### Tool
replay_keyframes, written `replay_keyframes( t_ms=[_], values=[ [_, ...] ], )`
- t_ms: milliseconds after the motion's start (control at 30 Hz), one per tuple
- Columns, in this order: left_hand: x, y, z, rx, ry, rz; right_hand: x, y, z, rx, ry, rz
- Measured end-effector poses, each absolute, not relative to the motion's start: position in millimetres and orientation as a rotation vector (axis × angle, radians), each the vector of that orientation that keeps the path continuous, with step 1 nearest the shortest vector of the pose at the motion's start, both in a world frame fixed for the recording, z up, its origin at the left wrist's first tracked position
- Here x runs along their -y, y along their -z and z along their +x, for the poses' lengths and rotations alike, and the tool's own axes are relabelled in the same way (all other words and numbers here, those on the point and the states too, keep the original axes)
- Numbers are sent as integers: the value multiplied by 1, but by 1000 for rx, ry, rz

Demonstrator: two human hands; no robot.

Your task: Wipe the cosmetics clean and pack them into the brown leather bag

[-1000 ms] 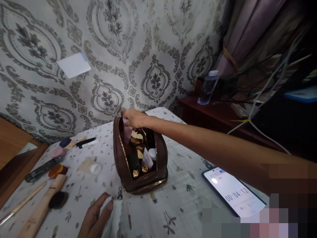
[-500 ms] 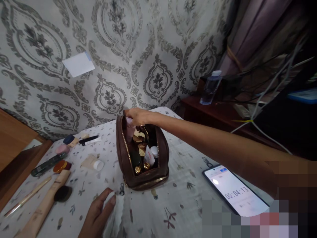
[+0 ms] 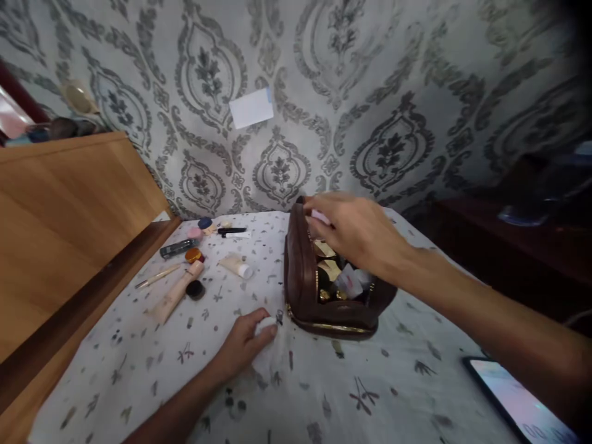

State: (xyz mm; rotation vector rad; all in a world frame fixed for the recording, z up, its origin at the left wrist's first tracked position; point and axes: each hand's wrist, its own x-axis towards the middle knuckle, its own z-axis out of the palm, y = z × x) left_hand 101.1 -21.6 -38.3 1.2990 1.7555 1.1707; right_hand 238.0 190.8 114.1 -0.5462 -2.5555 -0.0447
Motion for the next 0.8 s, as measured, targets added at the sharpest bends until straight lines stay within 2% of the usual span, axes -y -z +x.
replay_keyframes(
  t_ms=[233,400,600,800],
  values=[
    [37,28,91,-1731,-1115,1441,-109,-78,231,2650,-256,-61],
    [58,14,62,-1893,-1125,1620,-70,-38,215,2680,-545,-77],
    [70,-15,-42,-2641,-812,1617,-34,5,196,2581,-954,-258],
    [49,-39,-167,-3021,-661,1346,-5,33,192,2520,-1100,-376]
  ],
)
